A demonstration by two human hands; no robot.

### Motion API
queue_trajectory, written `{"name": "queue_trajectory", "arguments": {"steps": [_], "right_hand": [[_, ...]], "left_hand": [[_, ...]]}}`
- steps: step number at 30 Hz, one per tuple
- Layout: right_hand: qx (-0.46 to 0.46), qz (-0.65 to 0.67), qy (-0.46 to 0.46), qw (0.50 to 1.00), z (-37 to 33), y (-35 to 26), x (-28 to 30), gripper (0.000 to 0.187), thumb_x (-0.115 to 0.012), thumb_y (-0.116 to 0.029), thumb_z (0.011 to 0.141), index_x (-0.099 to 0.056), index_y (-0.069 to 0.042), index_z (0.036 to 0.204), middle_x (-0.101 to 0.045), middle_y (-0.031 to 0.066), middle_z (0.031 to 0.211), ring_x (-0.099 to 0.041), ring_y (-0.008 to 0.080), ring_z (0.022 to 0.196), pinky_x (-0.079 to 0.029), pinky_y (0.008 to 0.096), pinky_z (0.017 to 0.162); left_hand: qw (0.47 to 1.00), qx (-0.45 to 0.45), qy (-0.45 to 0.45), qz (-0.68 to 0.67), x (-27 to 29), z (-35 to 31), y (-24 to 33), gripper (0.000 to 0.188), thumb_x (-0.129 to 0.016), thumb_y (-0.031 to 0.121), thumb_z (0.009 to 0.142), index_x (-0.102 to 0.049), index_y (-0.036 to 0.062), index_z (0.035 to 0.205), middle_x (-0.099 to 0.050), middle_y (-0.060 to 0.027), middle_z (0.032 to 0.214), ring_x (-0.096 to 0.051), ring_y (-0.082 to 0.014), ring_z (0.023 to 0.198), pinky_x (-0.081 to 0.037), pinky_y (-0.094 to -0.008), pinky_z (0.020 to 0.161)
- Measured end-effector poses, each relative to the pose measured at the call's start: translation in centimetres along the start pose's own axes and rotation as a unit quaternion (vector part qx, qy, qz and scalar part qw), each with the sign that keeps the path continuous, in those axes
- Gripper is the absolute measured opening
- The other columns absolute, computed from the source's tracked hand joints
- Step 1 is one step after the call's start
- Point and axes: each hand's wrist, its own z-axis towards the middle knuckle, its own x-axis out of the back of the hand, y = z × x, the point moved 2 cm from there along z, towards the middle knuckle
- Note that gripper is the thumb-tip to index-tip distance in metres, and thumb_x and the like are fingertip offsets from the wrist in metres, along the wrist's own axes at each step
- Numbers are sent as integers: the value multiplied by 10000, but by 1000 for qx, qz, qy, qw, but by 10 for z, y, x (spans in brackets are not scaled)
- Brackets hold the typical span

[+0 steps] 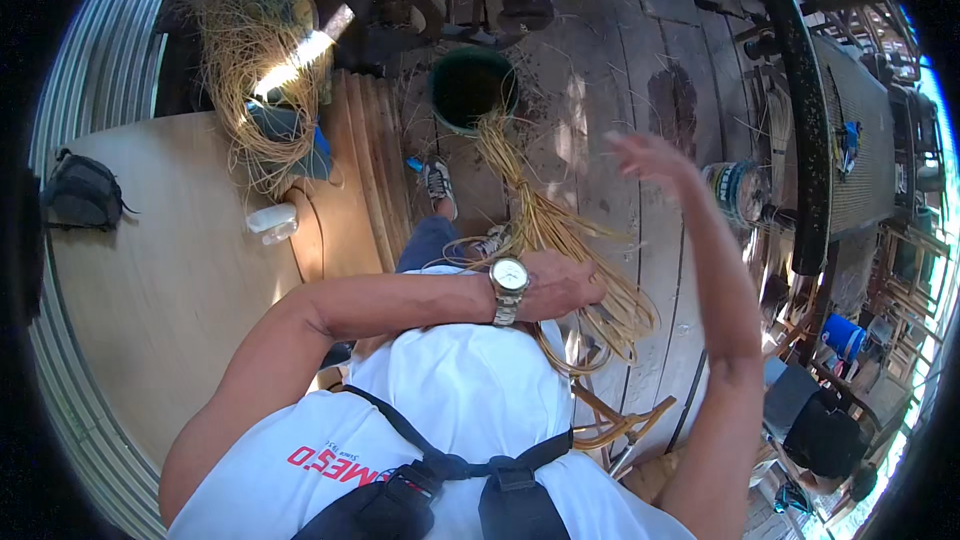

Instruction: The recorder is repairing a rattan chair by weaving new rattan strips into the mesh seat or back.

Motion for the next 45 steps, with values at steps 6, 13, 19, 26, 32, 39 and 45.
{"name": "queue_trajectory", "arguments": {"steps": [6,13,19,26,32,39,45], "right_hand": [[10,-187,-197,962,42,-35,-137,816,-696,-717,759,-704,-21,1185,-704,164,1094,-671,288,946,-523,439,797],[122,-85,-58,987,80,25,-146,461,-786,-98,703,-692,-10,1146,-693,77,879,-673,193,805,-544,327,743],[168,279,-89,941,31,29,-88,504,-708,55,833,-583,-12,1317,-669,27,1106,-634,128,986,-511,275,868],[219,259,-20,941,-16,-4,-76,569,-710,42,868,-534,-29,1404,-656,14,1167,-615,117,1047,-490,271,950],[318,225,-51,919,-106,-35,-81,471,-729,-53,888,-592,-38,1338,-674,38,1099,-602,119,992,-504,302,915],[352,96,111,925,-210,29,-43,467,-706,-96,878,-599,-78,1332,-671,92,1004,-612,189,940,-483,321,841],[296,20,305,905,-297,90,30,473,-676,-70,867,-597,-81,1334,-642,130,1033,-589,194,1007,-471,348,830]], "left_hand": [[997,25,-73,-20,-6,1,15,153,-588,145,864,-653,40,955,-654,-210,862,-707,-367,805,-572,-456,654],[998,-17,-59,15,23,-20,16,475,-585,151,884,-510,154,1353,-615,-195,1179,-706,-381,798,-583,-456,681],[958,48,277,-48,63,-66,-19,531,-766,195,832,-560,115,1316,-636,-137,1261,-721,-300,894,-584,-385,652],[690,302,249,-608,53,-102,-145,651,-661,615,888,-609,44,1195,-679,-121,1147,-488,-58,534,-379,-220,469],[463,52,234,-853,19,-56,-236,881,-446,850,829,-611,42,1141,-639,-51,921,-519,-161,618,-344,-270,460],[435,151,443,-769,42,-7,-212,931,-601,796,794,-587,43,1342,-696,-30,979,-453,-126,520,-413,-276,506],[430,59,464,-772,108,6,-193,514,-722,618,840,-641,117,918,-438,47,545,-193,-85,425,-173,-249,411]]}}
